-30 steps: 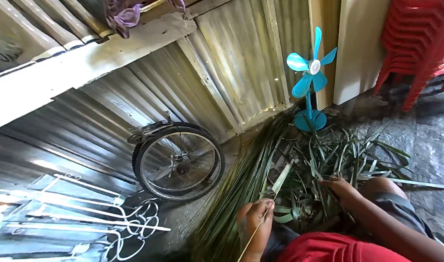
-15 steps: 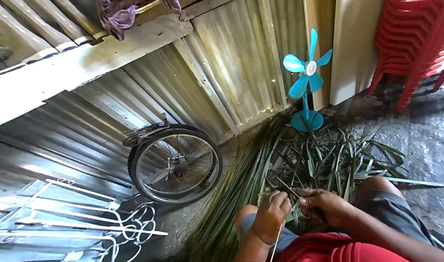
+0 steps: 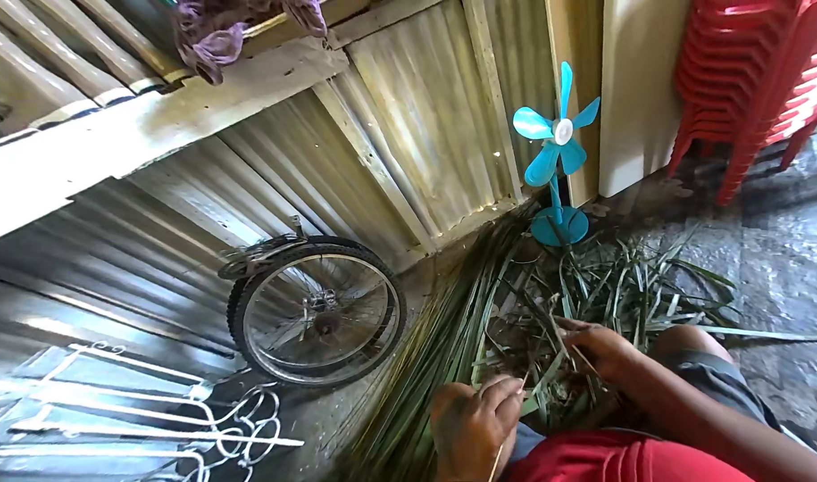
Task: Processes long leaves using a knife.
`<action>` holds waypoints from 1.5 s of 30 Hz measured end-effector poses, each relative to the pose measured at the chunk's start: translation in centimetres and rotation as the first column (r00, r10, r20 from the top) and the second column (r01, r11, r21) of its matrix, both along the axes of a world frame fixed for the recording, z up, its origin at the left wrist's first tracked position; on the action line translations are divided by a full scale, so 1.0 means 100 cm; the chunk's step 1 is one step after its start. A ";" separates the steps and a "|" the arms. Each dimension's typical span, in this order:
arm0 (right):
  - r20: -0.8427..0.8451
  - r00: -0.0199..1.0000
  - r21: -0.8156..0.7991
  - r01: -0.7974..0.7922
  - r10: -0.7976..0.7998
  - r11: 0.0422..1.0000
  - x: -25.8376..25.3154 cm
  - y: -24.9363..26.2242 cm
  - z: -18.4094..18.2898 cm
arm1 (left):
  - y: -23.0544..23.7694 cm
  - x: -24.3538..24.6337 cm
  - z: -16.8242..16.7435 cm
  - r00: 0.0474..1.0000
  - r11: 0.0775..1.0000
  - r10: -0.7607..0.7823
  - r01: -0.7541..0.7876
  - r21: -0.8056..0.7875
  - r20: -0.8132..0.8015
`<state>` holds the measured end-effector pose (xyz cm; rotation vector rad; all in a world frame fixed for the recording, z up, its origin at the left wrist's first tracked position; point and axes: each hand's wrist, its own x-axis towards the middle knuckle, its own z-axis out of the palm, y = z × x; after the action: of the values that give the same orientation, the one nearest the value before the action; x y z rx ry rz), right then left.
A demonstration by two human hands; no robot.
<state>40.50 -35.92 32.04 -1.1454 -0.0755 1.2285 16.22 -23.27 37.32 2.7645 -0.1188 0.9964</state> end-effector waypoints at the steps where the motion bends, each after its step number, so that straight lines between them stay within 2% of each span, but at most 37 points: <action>1: 0.027 0.998 -0.044 0.058 -0.057 0.997 0.009 0.000 -0.006 | 0.000 -0.006 0.002 1.000 0.999 -0.024 0.024 -0.023 -0.004; 4: 0.132 0.974 -0.179 0.205 -0.183 0.962 0.033 -0.003 -0.036 | 0.005 -0.023 0.006 0.999 0.996 -0.027 0.028 -0.088 0.017; 6: 0.208 0.952 -0.266 0.274 -0.223 0.924 0.041 -0.008 -0.057 | 0.012 -0.033 0.002 0.998 0.996 0.050 -0.048 -0.081 0.024; 9: 0.283 0.940 -0.278 0.273 -0.193 0.921 0.037 -0.013 -0.056 | 0.022 -0.037 -0.007 0.989 0.987 0.148 -0.149 -0.055 -0.018; 12: 0.299 0.948 -0.155 0.161 -0.109 0.975 0.017 -0.015 -0.021 | 0.024 -0.025 -0.022 0.984 0.983 0.175 -0.176 -0.047 -0.026; 14: 0.222 0.974 -0.044 -0.036 0.045 0.998 -0.004 -0.019 0.012 | 0.021 -0.012 -0.028 0.985 0.983 0.167 -0.169 -0.075 -0.031; 16: 0.180 0.957 0.074 -0.244 0.228 0.967 -0.024 -0.022 0.032 | 0.012 0.004 -0.023 0.988 0.972 0.151 -0.150 -0.182 -0.009; 18: 0.161 0.926 0.179 -0.368 0.342 0.913 -0.040 -0.022 0.037 | 0.001 0.019 -0.017 0.988 0.922 0.139 -0.107 -0.373 0.060; 21: 0.081 0.920 0.307 -0.389 0.384 0.868 -0.050 -0.020 0.035 | -0.006 0.030 -0.020 0.980 0.800 0.147 -0.038 -0.599 0.134; 23: 0.028 0.926 0.333 -0.364 0.376 0.870 -0.050 -0.020 0.033 | -0.008 0.029 -0.023 0.981 0.767 0.124 0.003 -0.642 0.152; 27: -0.003 0.968 0.283 -0.240 0.251 0.929 -0.040 -0.017 0.030 | -0.015 0.022 -0.018 0.981 0.763 0.108 0.023 -0.647 0.163; 31: -0.031 1.000 0.179 0.008 -0.003 0.984 -0.011 -0.008 0.020 | -0.017 0.009 -0.020 0.983 0.766 0.090 0.035 -0.642 0.161; 35: 0.018 0.944 0.024 0.328 -0.328 0.944 0.040 -0.008 0.000 | -0.007 -0.010 -0.031 0.981 0.746 0.076 0.061 -0.663 0.177; 37: 0.031 0.915 -0.016 0.403 -0.402 0.915 0.062 -0.015 -0.013 | 0.001 -0.019 -0.033 0.981 0.755 0.101 0.034 -0.654 0.168; 39: 0.069 0.952 0.004 0.299 -0.299 0.954 0.058 -0.023 -0.009 | 0.010 -0.021 -0.039 0.975 0.803 0.158 -0.037 -0.594 0.153; 41: 0.109 0.992 0.031 0.066 -0.069 0.997 0.031 -0.027 0.006 | 0.015 -0.019 -0.045 0.973 0.862 0.199 -0.119 -0.493 0.113; 43: 0.105 0.983 0.084 -0.162 0.153 0.983 0.000 -0.026 0.015 | 0.014 -0.011 -0.040 0.983 0.916 0.170 -0.132 -0.379 0.066; 45: 0.065 0.956 0.140 -0.294 0.287 0.946 -0.021 -0.022 0.021 | 0.008 -0.001 -0.026 0.995 0.961 0.084 -0.068 -0.269 0.049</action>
<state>38.36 -38.08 34.15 -1.0553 -0.3746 1.4323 16.10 -22.46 34.67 2.5114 0.1067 1.0306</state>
